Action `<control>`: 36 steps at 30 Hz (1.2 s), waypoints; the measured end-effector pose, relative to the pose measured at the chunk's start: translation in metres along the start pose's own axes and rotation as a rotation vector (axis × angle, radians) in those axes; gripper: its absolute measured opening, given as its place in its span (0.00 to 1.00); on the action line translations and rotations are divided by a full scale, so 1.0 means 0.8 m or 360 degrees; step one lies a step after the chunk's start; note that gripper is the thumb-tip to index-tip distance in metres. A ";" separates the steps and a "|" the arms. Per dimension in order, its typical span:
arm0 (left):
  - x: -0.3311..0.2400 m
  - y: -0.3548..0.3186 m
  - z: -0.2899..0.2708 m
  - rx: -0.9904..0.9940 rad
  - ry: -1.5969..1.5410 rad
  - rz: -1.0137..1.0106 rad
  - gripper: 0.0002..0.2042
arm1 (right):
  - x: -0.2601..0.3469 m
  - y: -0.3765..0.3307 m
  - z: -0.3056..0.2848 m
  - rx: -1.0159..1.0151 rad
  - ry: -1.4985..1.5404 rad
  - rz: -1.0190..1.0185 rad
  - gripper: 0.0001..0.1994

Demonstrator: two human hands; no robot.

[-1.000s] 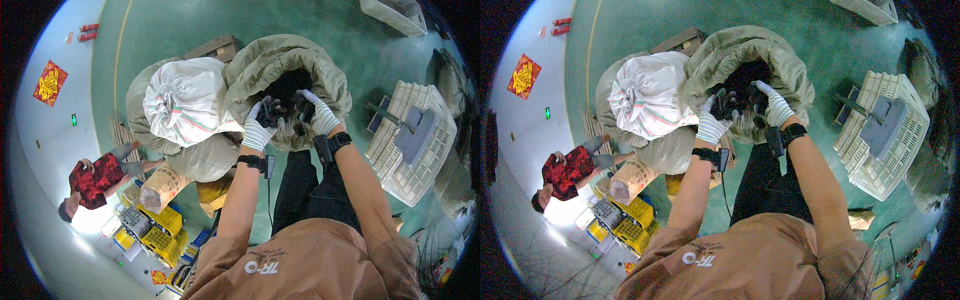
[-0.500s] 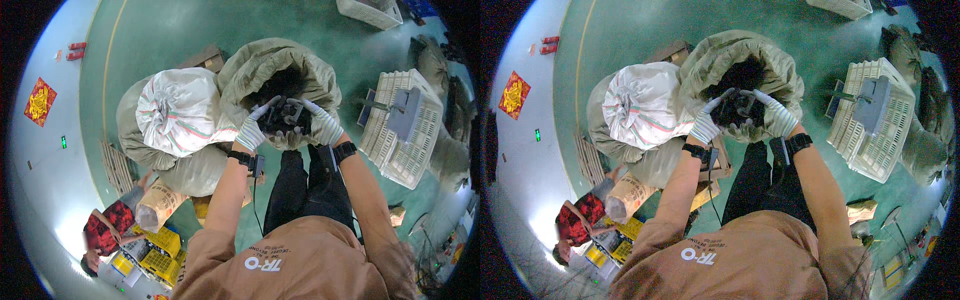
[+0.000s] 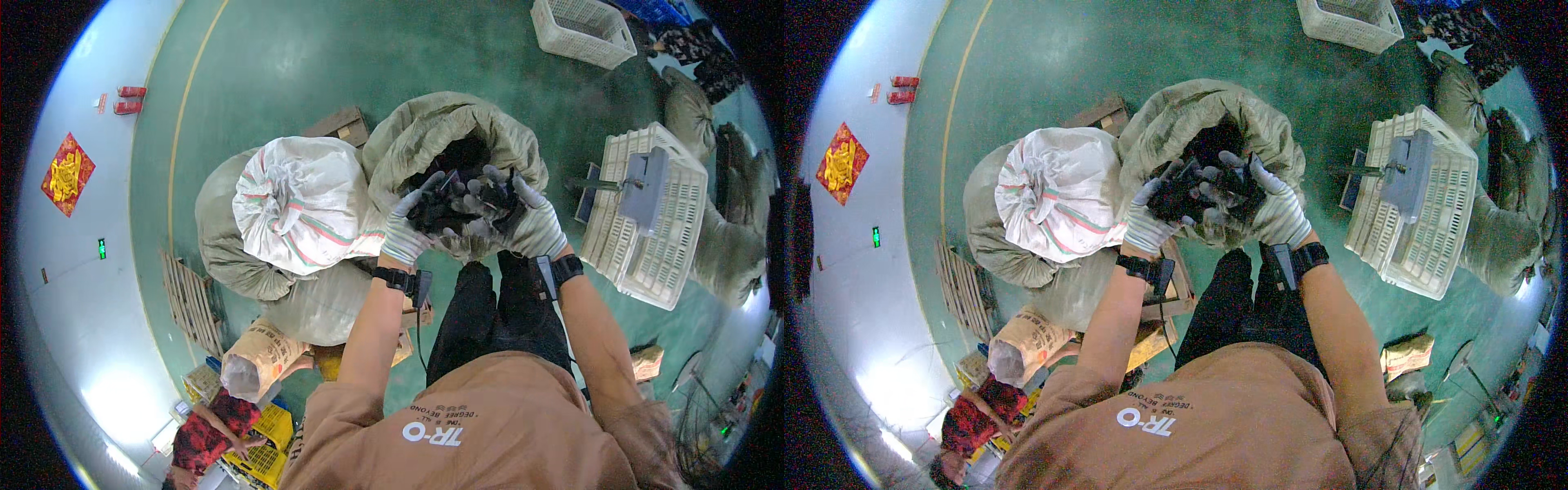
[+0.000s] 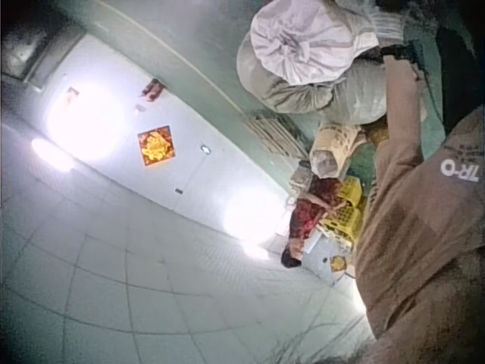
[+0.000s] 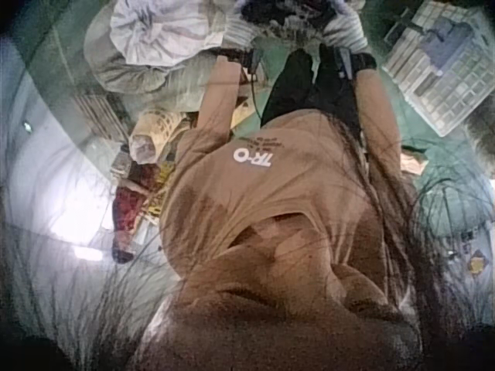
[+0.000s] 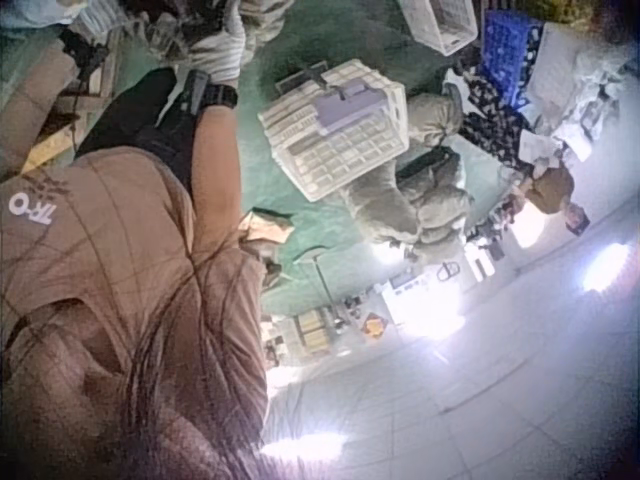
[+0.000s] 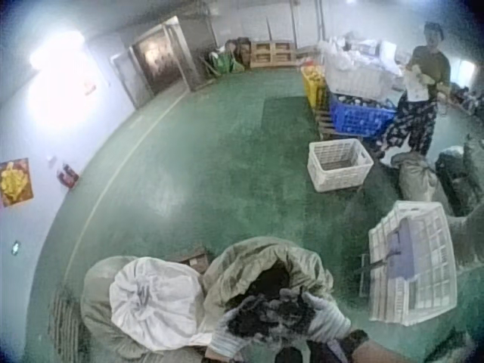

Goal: The recorder weighs small plastic components by taking them out of large bags and placing them on a digital scale in a basket.

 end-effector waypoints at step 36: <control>0.479 0.038 0.275 0.0171 0.0254 -0.0788 0.27 | 0.158 -0.653 -0.172 -0.0391 0.0344 -0.1272 0.23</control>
Point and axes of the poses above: each hand's wrist, its own y-axis towards the middle knuckle, its own z-axis out of the palm, x = y × z, the point moved 9 cm from there along y, towards the middle knuckle, and after that the axes turned 11 degrees about z, right-handed, at the moved point
